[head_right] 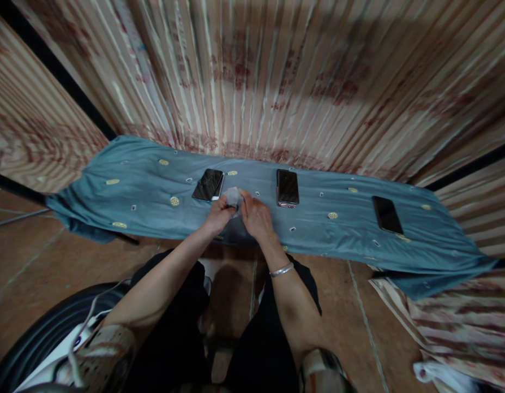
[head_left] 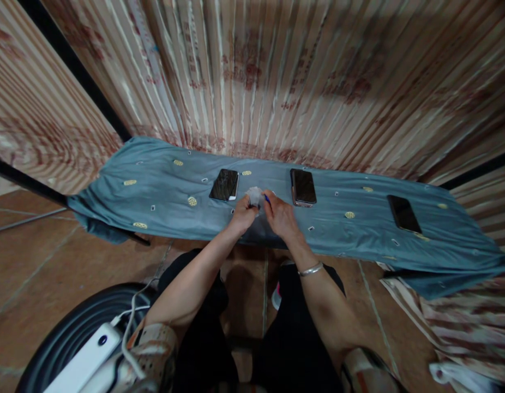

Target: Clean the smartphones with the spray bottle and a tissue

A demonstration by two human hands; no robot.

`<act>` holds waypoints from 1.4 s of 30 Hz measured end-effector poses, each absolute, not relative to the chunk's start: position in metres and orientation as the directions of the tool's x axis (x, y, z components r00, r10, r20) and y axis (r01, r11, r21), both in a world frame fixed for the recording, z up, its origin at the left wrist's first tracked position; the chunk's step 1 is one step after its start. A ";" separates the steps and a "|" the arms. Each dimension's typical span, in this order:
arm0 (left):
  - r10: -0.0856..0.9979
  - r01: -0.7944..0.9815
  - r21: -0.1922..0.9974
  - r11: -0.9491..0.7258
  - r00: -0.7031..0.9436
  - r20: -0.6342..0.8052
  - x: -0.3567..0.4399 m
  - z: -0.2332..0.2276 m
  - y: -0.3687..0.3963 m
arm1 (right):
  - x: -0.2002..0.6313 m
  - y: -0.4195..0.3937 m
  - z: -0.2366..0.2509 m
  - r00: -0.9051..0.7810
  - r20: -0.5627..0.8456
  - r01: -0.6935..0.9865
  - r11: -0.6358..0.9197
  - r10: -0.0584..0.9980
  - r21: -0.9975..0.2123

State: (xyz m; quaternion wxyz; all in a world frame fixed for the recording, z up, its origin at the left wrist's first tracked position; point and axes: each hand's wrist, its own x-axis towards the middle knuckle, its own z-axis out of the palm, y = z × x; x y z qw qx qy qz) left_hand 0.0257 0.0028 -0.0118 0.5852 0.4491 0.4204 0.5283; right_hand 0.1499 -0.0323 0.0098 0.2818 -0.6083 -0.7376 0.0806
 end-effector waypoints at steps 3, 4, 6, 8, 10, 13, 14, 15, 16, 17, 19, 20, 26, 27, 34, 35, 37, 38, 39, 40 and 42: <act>0.996 -0.223 0.975 0.017 0.090 0.004 0.024 -0.010 0.001 | 0.148 -0.032 0.009 -0.129 0.325 0.843 0.276 0.937 -0.462; 0.996 -0.218 0.976 0.013 0.091 0.007 0.024 -0.009 0.001 | 0.147 -0.032 0.009 -0.132 0.324 0.844 0.278 0.937 -0.459; 0.996 -0.207 0.978 0.013 0.093 0.007 0.023 -0.008 0.001 | 0.146 -0.032 0.009 -0.124 0.311 0.853 0.262 0.942 -0.452; 0.996 -0.201 0.979 0.021 0.094 -0.002 0.024 -0.008 0.001 | 0.146 -0.032 0.009 -0.113 0.297 0.857 0.244 0.948 -0.454; 0.995 -0.198 0.980 0.031 0.096 -0.012 0.024 -0.008 0.002 | 0.146 -0.031 0.009 -0.111 0.299 0.852 0.245 0.948 -0.463; 0.996 -0.193 0.981 0.030 0.091 -0.013 0.024 -0.010 0.003 | 0.146 -0.031 0.008 -0.112 0.330 0.838 0.268 0.937 -0.476; 0.996 -0.191 0.981 0.027 0.088 -0.010 0.024 -0.010 0.003 | 0.146 -0.031 0.007 -0.110 0.339 0.836 0.272 0.934 -0.477; 0.996 -0.192 0.981 0.024 0.086 -0.007 0.024 -0.011 0.003 | 0.147 -0.030 0.006 -0.107 0.346 0.837 0.272 0.932 -0.475; 0.996 -0.197 0.980 0.022 0.086 -0.005 0.024 -0.011 0.003 | 0.147 -0.030 0.006 -0.104 0.347 0.840 0.269 0.932 -0.472; 0.996 -0.202 0.979 0.021 0.089 -0.003 0.024 -0.011 0.003 | 0.147 -0.030 0.005 -0.101 0.344 0.844 0.264 0.933 -0.467; 0.996 -0.214 0.977 0.021 0.094 -0.001 0.024 -0.011 0.003 | 0.147 -0.029 0.005 -0.097 0.334 0.848 0.253 0.938 -0.465; 0.995 -0.220 0.975 0.024 0.095 -0.003 0.024 -0.011 0.003 | 0.148 -0.029 0.005 -0.096 0.330 0.847 0.252 0.939 -0.468; 0.994 -0.291 0.952 0.098 0.078 -0.079 0.022 -0.009 0.006 | 0.162 -0.023 -0.006 -0.032 0.332 0.836 0.207 0.943 -0.508; 0.993 -0.312 0.943 0.115 0.070 -0.097 0.022 -0.009 0.006 | 0.166 -0.021 -0.011 -0.001 0.315 0.846 0.169 0.949 -0.505; 0.982 -0.404 0.895 0.190 0.084 -0.171 0.020 -0.006 0.006 | 0.171 -0.005 -0.029 0.075 0.198 0.947 -0.007 0.977 -0.322; 0.980 -0.412 0.889 0.198 0.087 -0.178 0.020 -0.007 0.005 | 0.169 -0.004 -0.027 0.079 0.164 0.955 -0.028 0.983 -0.294; 0.978 -0.430 0.878 0.211 0.088 -0.192 0.020 -0.007 0.005 | 0.167 -0.003 -0.024 0.082 0.133 0.963 -0.044 0.988 -0.267; 0.976 -0.442 0.870 0.219 0.087 -0.201 0.019 -0.007 0.004 | 0.166 -0.002 -0.023 0.080 0.145 0.960 -0.037 0.986 -0.278; 0.973 -0.456 0.860 0.230 0.089 -0.213 0.019 -0.007 0.004 | 0.166 -0.002 -0.022 0.079 0.170 0.950 -0.022 0.982 -0.312; 0.969 -0.474 0.846 0.244 0.095 -0.227 0.018 -0.006 0.003 | 0.165 -0.001 -0.021 0.087 0.201 0.924 -0.004 0.976 -0.382; 0.957 -0.517 0.805 0.290 0.141 -0.254 0.015 -0.002 0.001 | 0.164 0.001 -0.020 0.117 0.247 0.832 0.041 0.962 -0.553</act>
